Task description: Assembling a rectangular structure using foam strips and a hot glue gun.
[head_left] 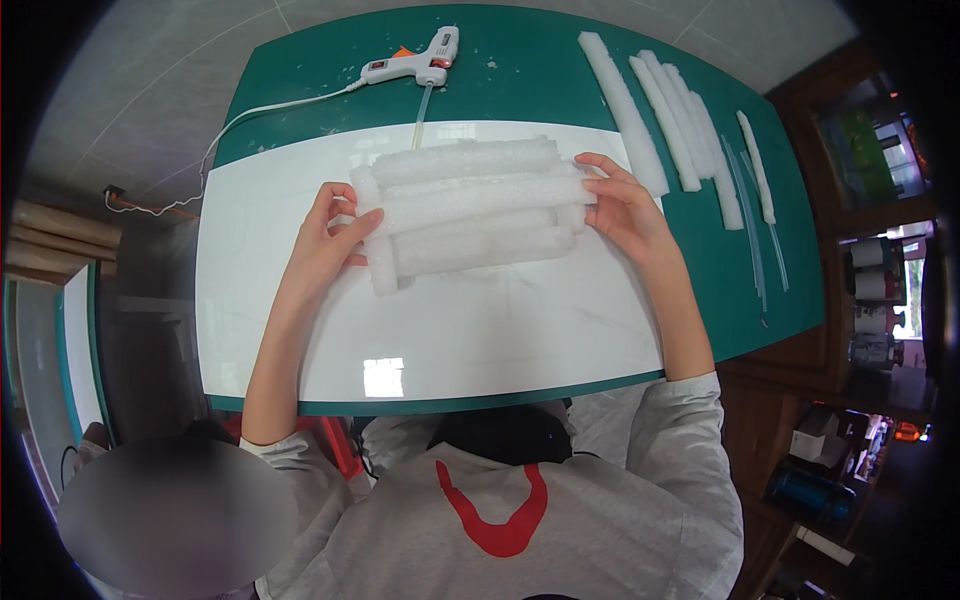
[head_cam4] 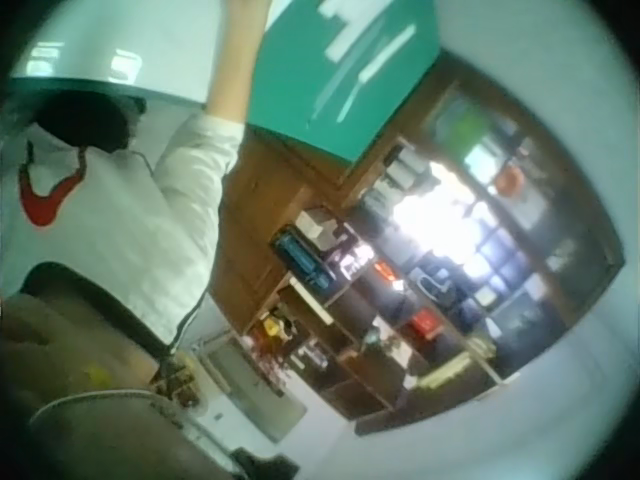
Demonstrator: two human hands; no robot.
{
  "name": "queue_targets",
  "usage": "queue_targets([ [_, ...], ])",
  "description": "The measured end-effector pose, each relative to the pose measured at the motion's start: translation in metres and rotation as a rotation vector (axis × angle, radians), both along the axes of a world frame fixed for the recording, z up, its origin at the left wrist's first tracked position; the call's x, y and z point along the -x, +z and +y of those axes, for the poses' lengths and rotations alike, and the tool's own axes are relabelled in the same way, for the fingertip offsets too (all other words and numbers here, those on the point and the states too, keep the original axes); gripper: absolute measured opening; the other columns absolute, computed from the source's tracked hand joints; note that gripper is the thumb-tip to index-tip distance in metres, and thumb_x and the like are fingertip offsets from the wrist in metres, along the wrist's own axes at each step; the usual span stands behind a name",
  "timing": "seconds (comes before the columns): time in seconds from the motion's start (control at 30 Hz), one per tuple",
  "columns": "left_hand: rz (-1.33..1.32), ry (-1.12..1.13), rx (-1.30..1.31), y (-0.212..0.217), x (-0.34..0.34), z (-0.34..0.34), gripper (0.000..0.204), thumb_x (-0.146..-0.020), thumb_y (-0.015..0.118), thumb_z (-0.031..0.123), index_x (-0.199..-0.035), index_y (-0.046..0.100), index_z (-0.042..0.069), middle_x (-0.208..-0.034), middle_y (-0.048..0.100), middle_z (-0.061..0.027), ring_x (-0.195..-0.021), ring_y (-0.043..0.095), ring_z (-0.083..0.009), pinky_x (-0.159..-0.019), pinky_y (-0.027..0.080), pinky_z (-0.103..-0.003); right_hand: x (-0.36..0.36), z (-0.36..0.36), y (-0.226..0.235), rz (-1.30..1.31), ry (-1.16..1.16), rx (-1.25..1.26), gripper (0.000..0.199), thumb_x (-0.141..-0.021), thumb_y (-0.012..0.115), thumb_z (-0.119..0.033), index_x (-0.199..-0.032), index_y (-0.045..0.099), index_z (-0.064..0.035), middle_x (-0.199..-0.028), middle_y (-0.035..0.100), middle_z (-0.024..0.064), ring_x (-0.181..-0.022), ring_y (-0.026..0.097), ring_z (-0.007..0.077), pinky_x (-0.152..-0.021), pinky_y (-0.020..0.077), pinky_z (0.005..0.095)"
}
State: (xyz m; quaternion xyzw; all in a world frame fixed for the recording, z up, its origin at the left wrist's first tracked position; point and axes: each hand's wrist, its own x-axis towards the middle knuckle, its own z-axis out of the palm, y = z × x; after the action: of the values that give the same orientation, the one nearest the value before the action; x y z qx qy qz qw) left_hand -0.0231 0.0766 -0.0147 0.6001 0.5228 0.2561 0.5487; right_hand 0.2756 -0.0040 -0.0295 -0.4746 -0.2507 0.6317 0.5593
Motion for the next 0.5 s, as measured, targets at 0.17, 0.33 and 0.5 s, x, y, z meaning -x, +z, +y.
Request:
queue_targets([
  [0.17,0.007,-0.007,-0.007,-0.0015,0.0004,0.0004,0.031,-0.071,0.061,0.024,-0.091,0.042,0.010,-0.085,0.041,-0.0035,-0.067,0.052,-0.0119,-0.052,0.046,-0.021,-0.0005,0.0007,-0.0003,0.029,0.016,0.000,0.031,-0.074,0.049,-0.006,-0.105,0.044,-0.0045,-0.102,0.046,0.0104,-0.092,0.048,0.0175,-0.080,0.0405,0.0307],
  [0.33,0.000,-0.016,-0.003,-0.0028,0.0007,0.0018,0.031,-0.071,0.061,0.024,-0.091,0.042,0.010,-0.085,0.041,-0.0039,-0.068,0.052,-0.0120,-0.052,0.046,-0.021,-0.0029,0.0009,-0.0048,0.039,0.029,-0.033,0.032,-0.074,0.049,-0.006,-0.105,0.043,-0.0045,-0.102,0.047,0.0101,-0.094,0.048,0.0175,-0.081,0.0403,0.0309],
  [0.5,0.000,-0.010,-0.005,-0.0009,0.0014,0.0009,0.031,-0.071,0.061,0.024,-0.091,0.042,0.010,-0.085,0.041,-0.0040,-0.069,0.052,-0.0123,-0.052,0.046,-0.021,-0.0010,0.0013,-0.0023,-0.004,0.042,-0.031,0.031,-0.075,0.050,-0.008,-0.105,0.043,-0.0051,-0.103,0.047,0.0102,-0.094,0.048,0.0169,-0.082,0.0399,0.0307],
])
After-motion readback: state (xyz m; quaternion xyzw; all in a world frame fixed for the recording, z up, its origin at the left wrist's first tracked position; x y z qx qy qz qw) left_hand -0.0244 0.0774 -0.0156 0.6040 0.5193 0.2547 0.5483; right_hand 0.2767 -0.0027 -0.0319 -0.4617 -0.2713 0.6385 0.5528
